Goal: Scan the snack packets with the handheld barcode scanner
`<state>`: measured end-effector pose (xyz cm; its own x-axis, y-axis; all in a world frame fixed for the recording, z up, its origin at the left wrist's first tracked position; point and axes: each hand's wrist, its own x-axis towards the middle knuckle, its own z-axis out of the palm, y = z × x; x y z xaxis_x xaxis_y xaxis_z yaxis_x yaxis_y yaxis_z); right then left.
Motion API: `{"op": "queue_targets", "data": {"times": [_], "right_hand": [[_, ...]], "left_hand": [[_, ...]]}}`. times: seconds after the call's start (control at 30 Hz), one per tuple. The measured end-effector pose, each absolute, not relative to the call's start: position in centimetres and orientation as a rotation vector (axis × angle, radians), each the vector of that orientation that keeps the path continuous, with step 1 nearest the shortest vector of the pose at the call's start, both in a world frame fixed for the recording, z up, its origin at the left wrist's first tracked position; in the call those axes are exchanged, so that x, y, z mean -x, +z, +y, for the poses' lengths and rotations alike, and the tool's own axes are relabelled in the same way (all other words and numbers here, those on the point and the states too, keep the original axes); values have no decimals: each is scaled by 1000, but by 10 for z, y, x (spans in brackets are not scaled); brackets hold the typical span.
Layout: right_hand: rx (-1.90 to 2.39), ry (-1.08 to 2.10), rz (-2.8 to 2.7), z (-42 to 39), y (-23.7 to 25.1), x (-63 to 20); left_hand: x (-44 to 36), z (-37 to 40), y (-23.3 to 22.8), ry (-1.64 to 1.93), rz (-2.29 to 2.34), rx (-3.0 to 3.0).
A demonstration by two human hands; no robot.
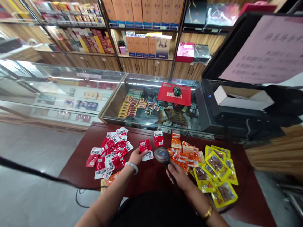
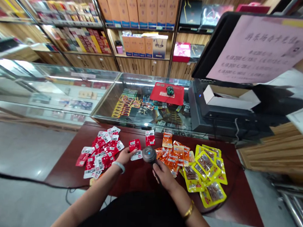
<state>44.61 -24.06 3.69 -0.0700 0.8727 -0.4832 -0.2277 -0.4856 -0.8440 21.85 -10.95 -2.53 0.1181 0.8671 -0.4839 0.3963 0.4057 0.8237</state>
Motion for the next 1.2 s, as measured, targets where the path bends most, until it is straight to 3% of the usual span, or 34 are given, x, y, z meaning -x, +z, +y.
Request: {"op": "queue_targets", "data": {"times": [0.27, 0.7, 0.8, 0.9, 1.03, 1.2], "right_hand": [[1298, 1683, -819, -231, 53, -448], [1359, 1670, -762, -246, 38, -450], [1367, 1647, -734, -248, 29, -449], [1374, 1650, -712, -250, 23, -448], [1396, 1667, -704, -251, 26, -447], [1399, 1661, -730, -251, 37, -444]], "left_hand": [[-255, -124, -15, 254, 1439, -1287], [-270, -102, -19, 371, 1344, -1232], [-251, -78, -9, 418, 1553, -1480], [-206, -63, 0, 162, 1920, -1763], [-152, -64, 0, -104, 2372, -1629], [-129, -73, -9, -135, 2524, -1500]]}}
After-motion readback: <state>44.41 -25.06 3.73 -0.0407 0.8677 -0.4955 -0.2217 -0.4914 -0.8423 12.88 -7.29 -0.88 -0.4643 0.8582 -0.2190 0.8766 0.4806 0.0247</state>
